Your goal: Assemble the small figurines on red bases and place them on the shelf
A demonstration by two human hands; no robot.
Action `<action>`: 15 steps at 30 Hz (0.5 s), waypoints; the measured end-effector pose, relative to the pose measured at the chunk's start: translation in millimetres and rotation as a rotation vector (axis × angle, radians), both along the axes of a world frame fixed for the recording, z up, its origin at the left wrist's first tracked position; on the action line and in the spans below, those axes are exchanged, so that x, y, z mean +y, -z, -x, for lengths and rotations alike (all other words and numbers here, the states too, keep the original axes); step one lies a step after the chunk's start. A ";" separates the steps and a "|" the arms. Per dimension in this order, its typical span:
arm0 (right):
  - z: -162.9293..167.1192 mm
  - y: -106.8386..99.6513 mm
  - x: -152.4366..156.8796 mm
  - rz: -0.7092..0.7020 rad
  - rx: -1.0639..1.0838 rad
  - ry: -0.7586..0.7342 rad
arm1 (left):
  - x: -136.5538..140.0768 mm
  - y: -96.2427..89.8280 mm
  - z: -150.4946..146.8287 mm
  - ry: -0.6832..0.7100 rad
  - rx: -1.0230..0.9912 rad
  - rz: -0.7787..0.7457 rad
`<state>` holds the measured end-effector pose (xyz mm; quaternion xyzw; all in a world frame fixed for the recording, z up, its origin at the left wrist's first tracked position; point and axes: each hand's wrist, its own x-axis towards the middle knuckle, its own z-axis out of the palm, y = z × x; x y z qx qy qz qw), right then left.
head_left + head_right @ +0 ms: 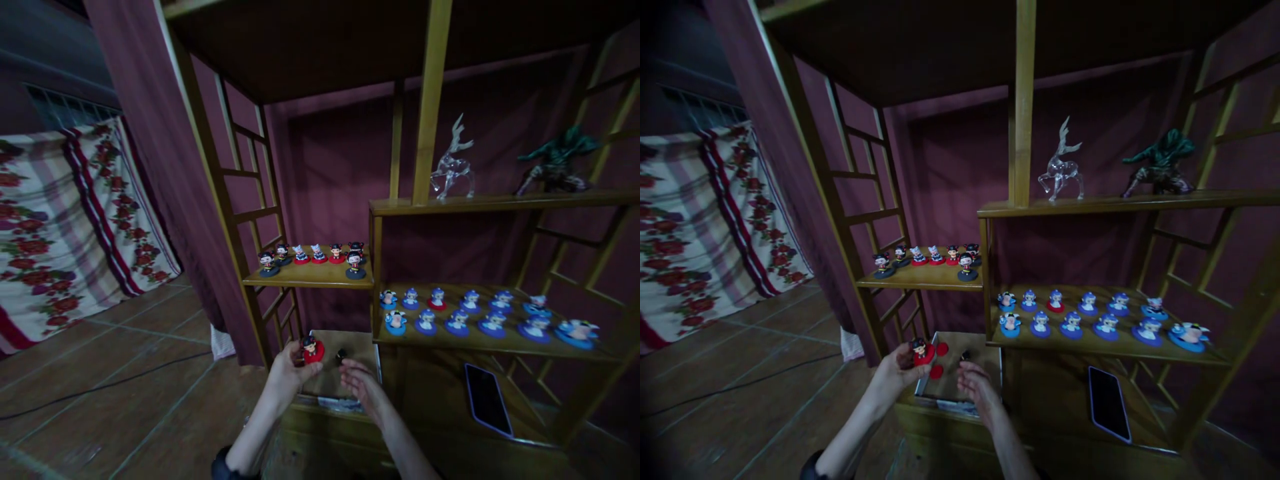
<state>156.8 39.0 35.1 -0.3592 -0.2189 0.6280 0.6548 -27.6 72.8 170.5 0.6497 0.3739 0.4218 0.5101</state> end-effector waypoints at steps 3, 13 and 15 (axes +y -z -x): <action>-0.8 -1.4 -7.4 -0.007 0.013 0.018 | -1.6 -1.3 -6.1 0.028 -0.008 0.037; 5.8 -18.7 -50.7 -0.039 -0.022 -0.008 | -31.8 63.3 -33.8 0.034 -0.078 0.220; 8.6 -20.1 -59.6 -0.047 -0.033 -0.030 | -40.2 71.0 -37.2 0.031 -0.022 0.175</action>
